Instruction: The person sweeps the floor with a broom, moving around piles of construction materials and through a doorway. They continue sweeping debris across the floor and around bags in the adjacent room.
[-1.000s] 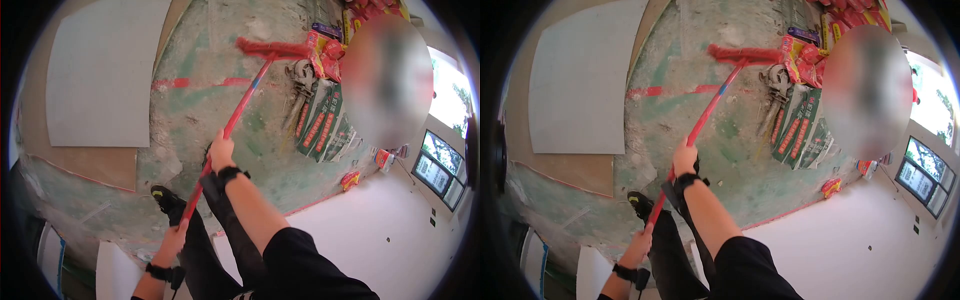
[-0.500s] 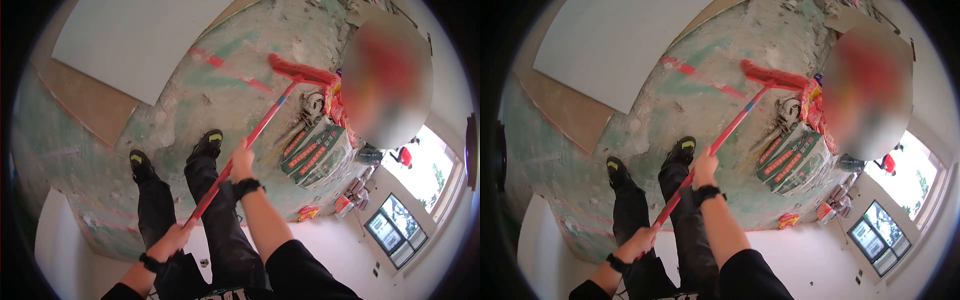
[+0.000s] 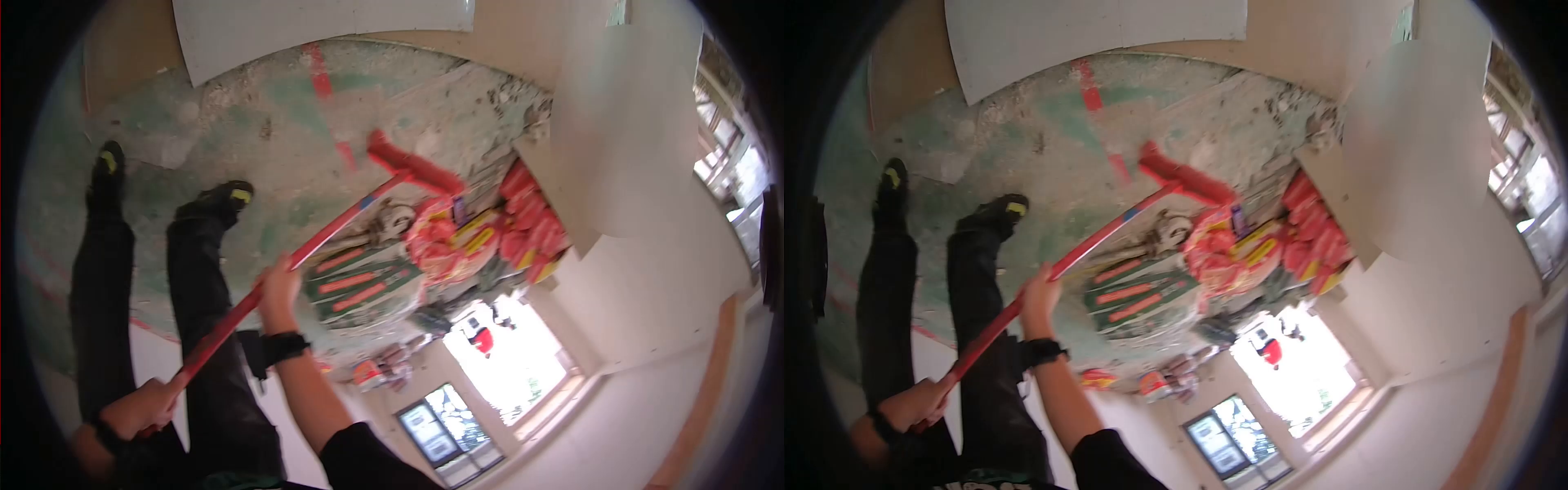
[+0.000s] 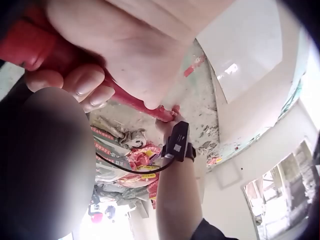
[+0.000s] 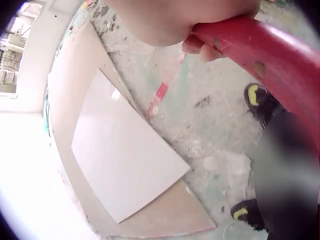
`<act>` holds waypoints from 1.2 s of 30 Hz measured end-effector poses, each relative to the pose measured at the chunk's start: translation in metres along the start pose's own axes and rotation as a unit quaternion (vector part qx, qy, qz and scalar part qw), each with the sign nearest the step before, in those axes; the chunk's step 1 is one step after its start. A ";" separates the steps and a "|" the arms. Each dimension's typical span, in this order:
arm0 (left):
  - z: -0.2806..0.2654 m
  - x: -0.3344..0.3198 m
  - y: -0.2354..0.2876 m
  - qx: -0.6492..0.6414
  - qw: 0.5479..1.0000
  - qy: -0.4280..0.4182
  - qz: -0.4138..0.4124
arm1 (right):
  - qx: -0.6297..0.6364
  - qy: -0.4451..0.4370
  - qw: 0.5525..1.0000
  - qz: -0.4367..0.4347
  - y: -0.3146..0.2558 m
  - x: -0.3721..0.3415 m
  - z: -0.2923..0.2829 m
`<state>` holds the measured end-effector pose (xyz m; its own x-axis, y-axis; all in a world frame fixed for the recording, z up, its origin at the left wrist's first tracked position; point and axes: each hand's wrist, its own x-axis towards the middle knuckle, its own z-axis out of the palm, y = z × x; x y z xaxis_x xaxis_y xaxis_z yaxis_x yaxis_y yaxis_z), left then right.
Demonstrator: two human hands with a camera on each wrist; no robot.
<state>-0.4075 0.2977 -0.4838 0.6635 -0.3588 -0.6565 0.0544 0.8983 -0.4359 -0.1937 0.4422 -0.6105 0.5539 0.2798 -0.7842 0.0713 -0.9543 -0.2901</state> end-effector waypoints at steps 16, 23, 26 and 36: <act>-0.004 0.036 0.089 0.061 0.993 0.013 0.097 | -0.106 0.059 0.989 -0.079 -0.040 0.091 0.002; -0.048 -0.034 -0.022 0.281 0.857 0.367 0.227 | 0.091 0.011 0.991 0.096 -0.003 -0.023 0.063; -0.055 -0.034 0.002 0.245 0.867 0.364 0.237 | 0.111 0.007 0.992 0.066 -0.033 -0.016 0.064; 0.036 0.010 0.047 0.142 0.953 0.205 0.173 | -0.061 0.071 0.989 -0.117 -0.062 0.051 0.021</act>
<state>-0.3711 0.3454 -0.4887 0.3341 -0.0444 -0.9415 0.1235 0.9923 -0.0030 -0.1871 0.5176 -0.6441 0.6204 0.4845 -0.6167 0.3053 -0.8735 -0.3791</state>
